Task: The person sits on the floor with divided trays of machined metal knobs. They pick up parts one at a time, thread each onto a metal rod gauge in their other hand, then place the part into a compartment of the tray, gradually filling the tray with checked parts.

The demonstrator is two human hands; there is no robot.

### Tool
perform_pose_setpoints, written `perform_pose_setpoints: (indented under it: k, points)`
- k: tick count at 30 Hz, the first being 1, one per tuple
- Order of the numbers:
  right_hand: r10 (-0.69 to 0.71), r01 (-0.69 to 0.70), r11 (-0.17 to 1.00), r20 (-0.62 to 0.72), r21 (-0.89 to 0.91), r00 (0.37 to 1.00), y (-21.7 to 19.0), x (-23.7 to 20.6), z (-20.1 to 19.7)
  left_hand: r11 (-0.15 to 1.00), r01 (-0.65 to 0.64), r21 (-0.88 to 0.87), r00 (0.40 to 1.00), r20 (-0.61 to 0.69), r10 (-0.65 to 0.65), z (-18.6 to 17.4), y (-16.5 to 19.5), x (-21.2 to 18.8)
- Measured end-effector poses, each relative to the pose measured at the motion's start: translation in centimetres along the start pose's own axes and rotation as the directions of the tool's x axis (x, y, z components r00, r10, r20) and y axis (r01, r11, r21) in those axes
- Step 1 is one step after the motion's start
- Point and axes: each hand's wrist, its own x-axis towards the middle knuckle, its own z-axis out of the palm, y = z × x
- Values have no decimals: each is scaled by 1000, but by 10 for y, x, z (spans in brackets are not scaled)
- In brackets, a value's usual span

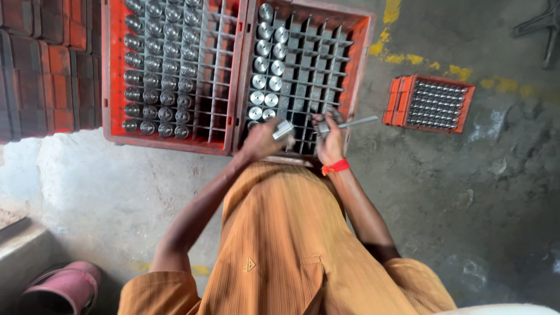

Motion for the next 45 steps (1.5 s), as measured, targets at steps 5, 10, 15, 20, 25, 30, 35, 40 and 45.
perform_pose_setpoints:
  k: [5,10,15,20,25,30,35,40,45]
  points:
    - [-51,58,996,-108,67,993,-27,-3,-24,972,48,230,964,-267,16,-67,15,100]
    - [26,-14,996,-130,89,991,-8,-20,-20,836,-162,524,813,-410,414,-102,33,160]
    - [41,-40,999,-135,14,990,9,-35,-19,830,-287,479,737,-444,510,-100,27,157]
    - [107,-84,985,-152,149,983,7,-44,-25,922,-239,305,788,-494,368,-81,6,83]
    - [431,-411,774,74,482,899,-19,-48,-39,957,26,289,790,-592,158,-106,-49,-26]
    - [399,-401,916,91,-1,912,-6,-39,-33,702,542,462,764,-619,-183,-137,-106,-90]
    - [377,-350,909,90,-224,922,9,-31,-16,623,585,518,764,-609,-212,-131,-126,-84]
    - [369,-331,900,94,-282,925,15,-35,-24,795,442,416,829,-527,-185,-153,-117,-101]
    - [307,-282,918,51,-278,950,16,-47,-49,998,-58,31,806,-589,65,-193,-88,-157]
